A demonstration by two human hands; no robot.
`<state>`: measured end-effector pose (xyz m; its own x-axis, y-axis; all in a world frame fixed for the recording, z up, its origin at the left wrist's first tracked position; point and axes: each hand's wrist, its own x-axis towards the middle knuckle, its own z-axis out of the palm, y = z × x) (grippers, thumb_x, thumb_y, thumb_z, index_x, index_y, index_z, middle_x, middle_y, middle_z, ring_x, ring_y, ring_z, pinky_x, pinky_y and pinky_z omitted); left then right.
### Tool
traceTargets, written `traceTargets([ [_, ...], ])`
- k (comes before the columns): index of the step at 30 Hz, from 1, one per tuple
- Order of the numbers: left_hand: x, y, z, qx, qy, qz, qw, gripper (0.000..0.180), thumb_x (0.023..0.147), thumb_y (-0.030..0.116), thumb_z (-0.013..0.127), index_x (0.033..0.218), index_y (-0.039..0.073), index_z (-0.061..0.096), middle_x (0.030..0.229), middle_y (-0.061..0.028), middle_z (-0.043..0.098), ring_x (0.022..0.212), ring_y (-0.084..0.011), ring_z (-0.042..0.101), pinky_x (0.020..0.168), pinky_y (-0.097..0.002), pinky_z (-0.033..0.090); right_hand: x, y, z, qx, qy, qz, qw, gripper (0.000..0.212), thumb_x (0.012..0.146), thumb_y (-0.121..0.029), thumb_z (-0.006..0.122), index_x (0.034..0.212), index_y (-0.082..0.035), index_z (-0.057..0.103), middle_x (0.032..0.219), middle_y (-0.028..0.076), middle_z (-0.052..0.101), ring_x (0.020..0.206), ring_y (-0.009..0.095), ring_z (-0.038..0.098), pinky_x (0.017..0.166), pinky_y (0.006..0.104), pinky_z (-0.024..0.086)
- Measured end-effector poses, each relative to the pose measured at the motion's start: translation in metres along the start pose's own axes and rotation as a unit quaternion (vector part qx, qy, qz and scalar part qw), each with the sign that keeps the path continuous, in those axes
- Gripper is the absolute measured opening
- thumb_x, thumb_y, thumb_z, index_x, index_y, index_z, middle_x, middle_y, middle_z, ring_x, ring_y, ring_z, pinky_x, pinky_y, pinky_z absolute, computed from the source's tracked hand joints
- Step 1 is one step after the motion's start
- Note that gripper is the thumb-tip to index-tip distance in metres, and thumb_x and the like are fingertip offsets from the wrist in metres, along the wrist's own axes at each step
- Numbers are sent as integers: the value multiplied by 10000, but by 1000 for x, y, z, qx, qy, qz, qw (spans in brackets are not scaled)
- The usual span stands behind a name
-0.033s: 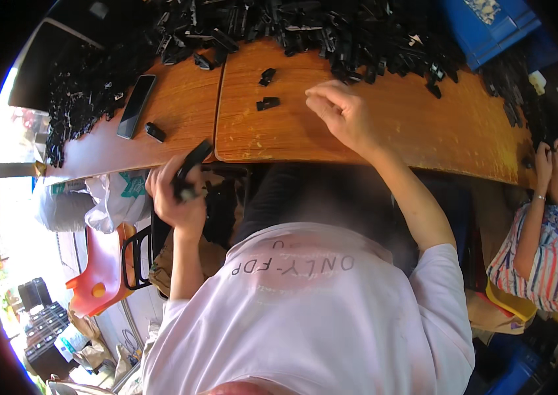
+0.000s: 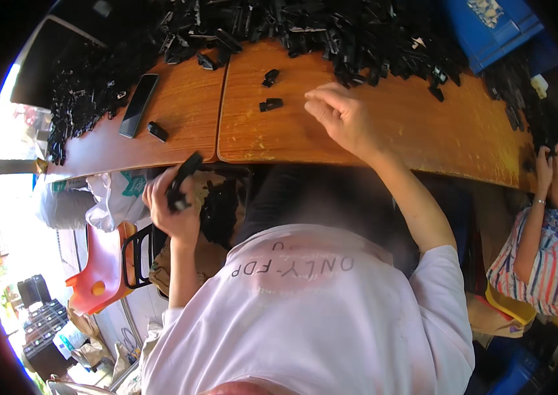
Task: The person assembles small black plastic components by picking up pieces from the table, fitting them together by hand, and placing the assembled parts down.
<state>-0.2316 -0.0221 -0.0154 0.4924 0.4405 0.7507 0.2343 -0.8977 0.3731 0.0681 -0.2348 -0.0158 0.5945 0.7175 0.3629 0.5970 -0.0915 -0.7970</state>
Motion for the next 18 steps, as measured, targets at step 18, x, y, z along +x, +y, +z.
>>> traceTargets([
  [18, 148, -97, 157, -44, -230, 72, 969, 440, 983, 112, 639, 1405, -15, 634, 1487, -163, 627, 1426, -408, 533, 1191, -470, 444, -2, -18, 20, -160, -18, -125, 979, 145, 978, -142, 770, 1096, -59, 755, 962, 145, 739, 884, 358, 722, 763, 449, 581],
])
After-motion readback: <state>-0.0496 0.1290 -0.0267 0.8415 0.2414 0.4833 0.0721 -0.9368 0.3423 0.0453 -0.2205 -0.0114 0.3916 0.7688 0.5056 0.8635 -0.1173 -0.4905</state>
